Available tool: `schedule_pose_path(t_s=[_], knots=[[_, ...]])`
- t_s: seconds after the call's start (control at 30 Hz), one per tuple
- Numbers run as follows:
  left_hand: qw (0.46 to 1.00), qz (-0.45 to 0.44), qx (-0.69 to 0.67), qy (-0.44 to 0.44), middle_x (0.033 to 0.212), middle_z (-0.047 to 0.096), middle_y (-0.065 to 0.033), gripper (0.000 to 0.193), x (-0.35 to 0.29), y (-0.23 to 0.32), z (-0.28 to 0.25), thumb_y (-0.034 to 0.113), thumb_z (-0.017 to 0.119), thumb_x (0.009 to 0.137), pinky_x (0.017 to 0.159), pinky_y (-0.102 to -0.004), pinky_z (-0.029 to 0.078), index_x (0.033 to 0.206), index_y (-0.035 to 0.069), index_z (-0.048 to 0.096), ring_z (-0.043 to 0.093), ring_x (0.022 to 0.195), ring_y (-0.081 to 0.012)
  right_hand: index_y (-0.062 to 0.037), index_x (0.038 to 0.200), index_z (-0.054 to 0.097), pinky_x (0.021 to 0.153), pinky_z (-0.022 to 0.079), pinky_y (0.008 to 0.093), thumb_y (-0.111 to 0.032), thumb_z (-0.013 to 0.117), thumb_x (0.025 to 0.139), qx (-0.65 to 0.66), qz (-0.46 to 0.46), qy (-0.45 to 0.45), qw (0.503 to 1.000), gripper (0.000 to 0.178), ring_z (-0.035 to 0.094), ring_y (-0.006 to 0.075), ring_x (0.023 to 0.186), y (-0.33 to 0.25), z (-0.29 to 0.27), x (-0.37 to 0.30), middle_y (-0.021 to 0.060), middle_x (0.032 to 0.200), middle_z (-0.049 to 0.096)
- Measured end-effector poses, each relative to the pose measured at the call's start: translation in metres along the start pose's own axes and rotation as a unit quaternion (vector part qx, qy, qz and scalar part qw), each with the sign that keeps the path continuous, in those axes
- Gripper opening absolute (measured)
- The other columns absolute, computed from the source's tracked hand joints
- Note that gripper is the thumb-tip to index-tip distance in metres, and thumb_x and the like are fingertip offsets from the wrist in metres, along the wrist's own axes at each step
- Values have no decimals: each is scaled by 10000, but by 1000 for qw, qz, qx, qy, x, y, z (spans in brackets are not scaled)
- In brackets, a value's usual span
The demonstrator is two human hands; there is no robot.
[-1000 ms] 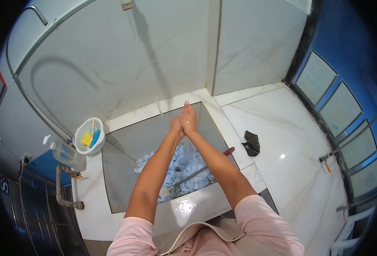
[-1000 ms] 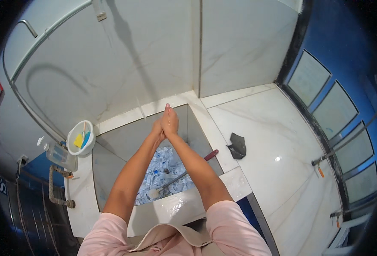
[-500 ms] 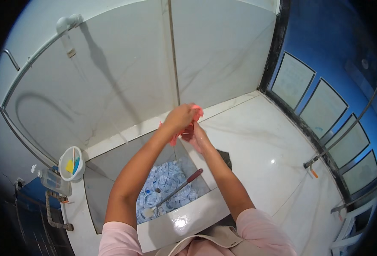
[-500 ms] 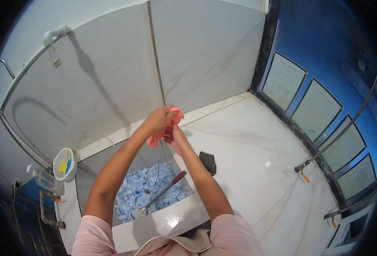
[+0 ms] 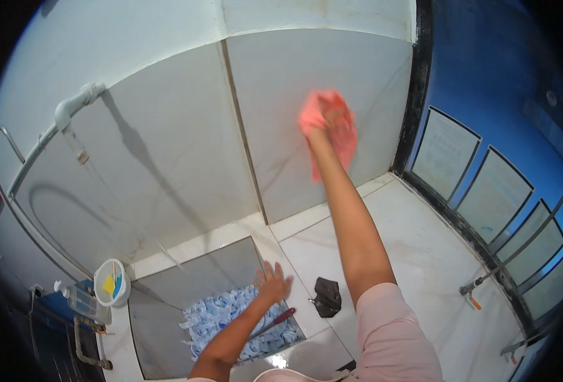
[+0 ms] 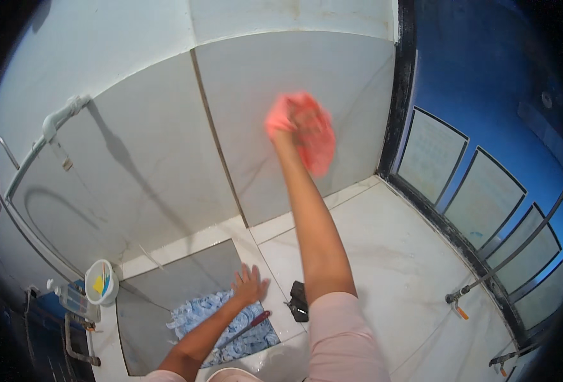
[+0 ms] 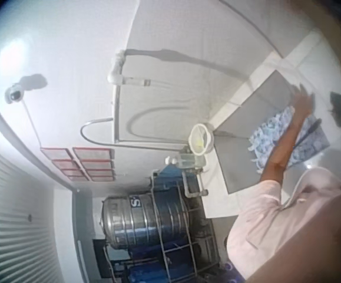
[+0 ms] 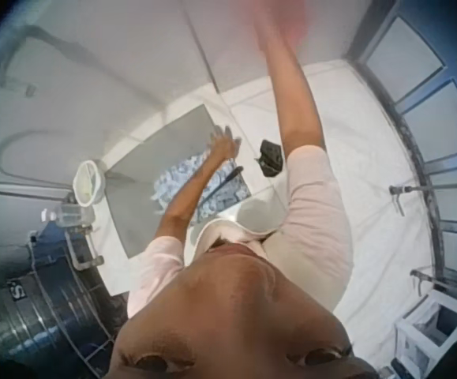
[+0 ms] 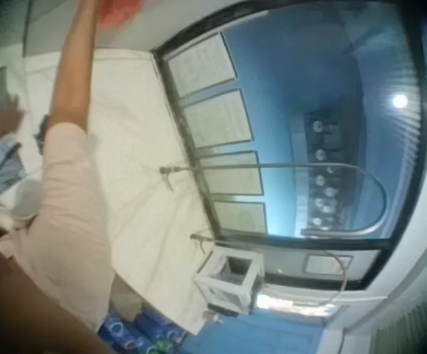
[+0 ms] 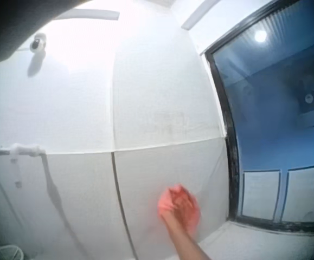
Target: The person washes a white plastic bowl under a stream of water with a sponge, sets the bowl down, and then uses the sponge and a cloth to scrub and wipe the tiled wall surface above a sink filled with blue bottle caps.
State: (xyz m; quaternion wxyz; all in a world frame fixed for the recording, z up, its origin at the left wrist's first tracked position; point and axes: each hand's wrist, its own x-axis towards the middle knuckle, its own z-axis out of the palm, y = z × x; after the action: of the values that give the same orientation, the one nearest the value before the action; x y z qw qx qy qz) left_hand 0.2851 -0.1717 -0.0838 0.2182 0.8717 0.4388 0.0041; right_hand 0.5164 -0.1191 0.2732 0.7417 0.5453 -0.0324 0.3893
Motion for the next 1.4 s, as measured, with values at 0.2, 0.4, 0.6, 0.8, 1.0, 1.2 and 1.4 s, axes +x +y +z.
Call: schedule_pose_path(t_s=[0.2, 0.4, 0.6, 0.8, 1.0, 1.2, 1.4], knots=[[999, -24, -39, 3, 1450, -14, -238, 705, -1, 16, 24, 546, 335, 871, 943, -707, 76, 1415, 143, 143, 30, 1270, -554, -262, 1299, 344, 912, 356, 500, -359, 445, 849, -35, -95, -37, 994, 471, 321, 293, 1225, 71, -46, 57, 67, 1391, 256], [952, -167, -184, 178, 1440, 16, -261, 620, 28, 26, 27, 388, 389, 906, 971, -662, 132, 1407, 108, 156, 84, 1291, -500, -217, 1140, 423, 833, 374, 431, -279, 439, 822, -306, -42, -103, 945, 324, 403, 221, 1073, -76, -89, 15, 33, 1226, 373], [958, -135, -163, 193, 1409, 124, -284, 585, 35, 31, 36, 334, 386, 918, 960, -654, 181, 1404, 95, 168, 159, 1291, -445, -173, 981, 502, 754, 391, 363, -199, 433, 794, -91, -13, -180, 979, 200, 484, 148, 920, -153, -108, -18, -1, 1061, 489], [966, -141, -113, 187, 1377, 169, -311, 568, 29, 32, 24, 321, 368, 923, 941, -662, 201, 1396, 72, 179, 201, 1270, -462, -117, 790, 505, 708, 406, 290, -123, 434, 788, -70, 112, -106, 986, 72, 509, 129, 806, -55, -24, 41, -15, 835, 506], [970, -118, -94, 189, 1332, 222, -358, 559, 29, 38, 25, 305, 316, 935, 1008, -496, 239, 1363, -35, 201, 236, 1238, -489, -103, 729, 453, 664, 379, 276, -134, 424, 825, -348, 169, -479, 788, 104, 405, 111, 704, -110, 58, 213, -9, 717, 414], [969, -67, -144, 187, 1317, 208, -375, 580, 38, 34, 44, 334, 305, 934, 1002, -529, 204, 1363, -39, 189, 246, 1216, -504, -73, 733, 421, 487, 322, 234, -195, 578, 666, -371, 39, -463, 804, 210, 376, 110, 550, -328, 122, 235, -11, 646, 386], [964, -61, -144, 215, 1310, 212, -380, 576, 38, 34, 36, 311, 323, 928, 1001, -508, 222, 1345, -68, 203, 260, 1200, -510, -95, 789, 498, 766, 371, 321, -170, 411, 869, 42, -263, -302, 916, 140, 462, 159, 788, -373, 2, 96, 20, 794, 524]])
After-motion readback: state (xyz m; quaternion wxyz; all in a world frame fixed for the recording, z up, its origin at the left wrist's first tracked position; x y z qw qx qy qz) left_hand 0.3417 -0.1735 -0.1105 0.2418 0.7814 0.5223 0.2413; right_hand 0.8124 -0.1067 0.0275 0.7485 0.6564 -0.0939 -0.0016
